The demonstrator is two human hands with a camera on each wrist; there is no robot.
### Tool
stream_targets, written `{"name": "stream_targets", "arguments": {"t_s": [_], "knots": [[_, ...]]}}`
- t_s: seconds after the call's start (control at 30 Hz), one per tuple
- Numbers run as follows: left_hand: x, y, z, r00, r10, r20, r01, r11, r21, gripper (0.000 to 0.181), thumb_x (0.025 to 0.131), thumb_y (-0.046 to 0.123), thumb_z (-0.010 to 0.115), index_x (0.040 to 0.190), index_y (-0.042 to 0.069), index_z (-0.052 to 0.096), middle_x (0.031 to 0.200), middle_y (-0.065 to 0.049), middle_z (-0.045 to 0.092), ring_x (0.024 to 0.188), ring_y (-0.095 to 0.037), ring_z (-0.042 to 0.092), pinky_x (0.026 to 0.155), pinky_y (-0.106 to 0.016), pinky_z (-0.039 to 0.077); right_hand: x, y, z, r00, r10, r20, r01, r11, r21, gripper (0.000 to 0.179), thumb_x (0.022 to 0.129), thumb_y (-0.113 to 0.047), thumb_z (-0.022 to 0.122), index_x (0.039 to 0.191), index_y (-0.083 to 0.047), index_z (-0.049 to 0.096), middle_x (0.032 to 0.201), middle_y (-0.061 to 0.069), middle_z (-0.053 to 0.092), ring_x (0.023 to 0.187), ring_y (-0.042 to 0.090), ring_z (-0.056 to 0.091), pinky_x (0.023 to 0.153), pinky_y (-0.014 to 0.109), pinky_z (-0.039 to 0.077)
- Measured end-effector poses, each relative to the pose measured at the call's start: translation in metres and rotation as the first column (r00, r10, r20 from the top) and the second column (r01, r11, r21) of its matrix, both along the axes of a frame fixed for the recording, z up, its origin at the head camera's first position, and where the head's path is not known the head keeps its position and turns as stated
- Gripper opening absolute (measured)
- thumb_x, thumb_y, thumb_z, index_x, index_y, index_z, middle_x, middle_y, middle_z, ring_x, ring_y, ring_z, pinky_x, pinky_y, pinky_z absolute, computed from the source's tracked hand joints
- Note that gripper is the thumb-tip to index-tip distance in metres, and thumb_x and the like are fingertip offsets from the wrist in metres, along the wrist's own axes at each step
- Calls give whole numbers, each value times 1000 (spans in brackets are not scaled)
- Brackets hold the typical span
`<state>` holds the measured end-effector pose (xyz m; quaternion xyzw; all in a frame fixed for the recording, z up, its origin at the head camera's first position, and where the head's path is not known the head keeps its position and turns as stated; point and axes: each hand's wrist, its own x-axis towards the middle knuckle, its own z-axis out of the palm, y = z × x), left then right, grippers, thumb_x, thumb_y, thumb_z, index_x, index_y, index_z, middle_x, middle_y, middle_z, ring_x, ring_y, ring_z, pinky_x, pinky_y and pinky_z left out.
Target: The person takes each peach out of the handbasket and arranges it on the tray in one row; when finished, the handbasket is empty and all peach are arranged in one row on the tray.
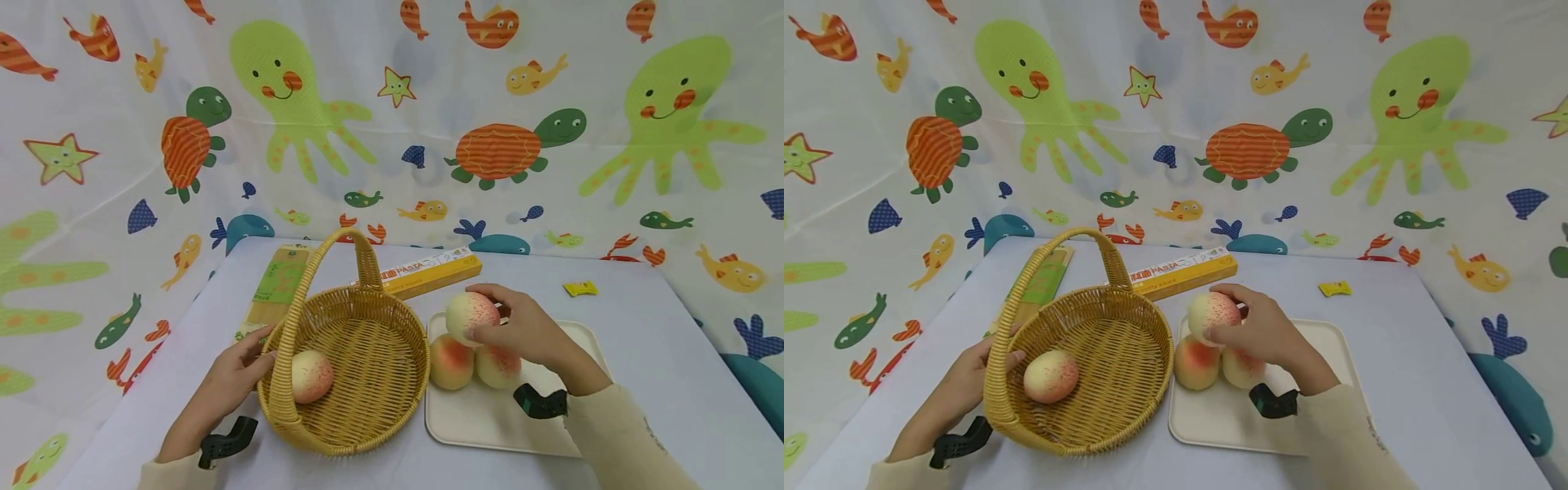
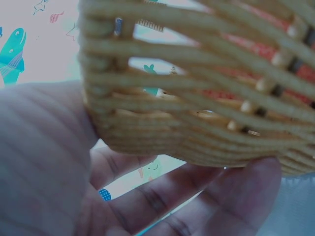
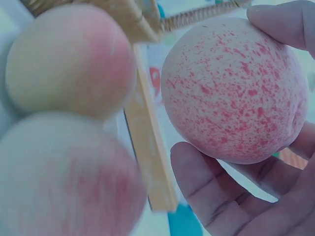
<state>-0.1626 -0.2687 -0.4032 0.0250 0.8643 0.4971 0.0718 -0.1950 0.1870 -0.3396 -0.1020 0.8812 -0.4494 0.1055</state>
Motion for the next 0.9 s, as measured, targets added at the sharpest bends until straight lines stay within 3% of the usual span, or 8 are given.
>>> {"name": "stream_targets", "arguments": {"t_s": [0.3,0.57,0.9], "knots": [[1,-2,1,1000,-6,-5,6,1000,9,57,109,23,57,161,8,38,132,-24,64,104,-20,68,73,-32,61,19,48,-2,995,-92,-33,92,996,3,67,90,-31,80,150,-15,54,131,12,63,105,30,58,77,39,53],[1,-2,2,999,-22,-24,22,999,29,56,109,22,56,160,5,38,132,-26,64,98,-14,69,71,-32,61,25,66,-9,989,-139,-53,141,989,31,66,91,-31,80,148,-11,53,130,13,63,103,29,56,74,37,53],[1,-2,2,1000,-15,-13,15,1000,7,57,109,23,56,160,7,38,130,-24,65,99,-19,68,70,-33,61,31,88,-21,981,-183,-70,188,978,88,64,93,-32,78,146,-4,53,128,15,63,100,27,57,74,32,52]]}}
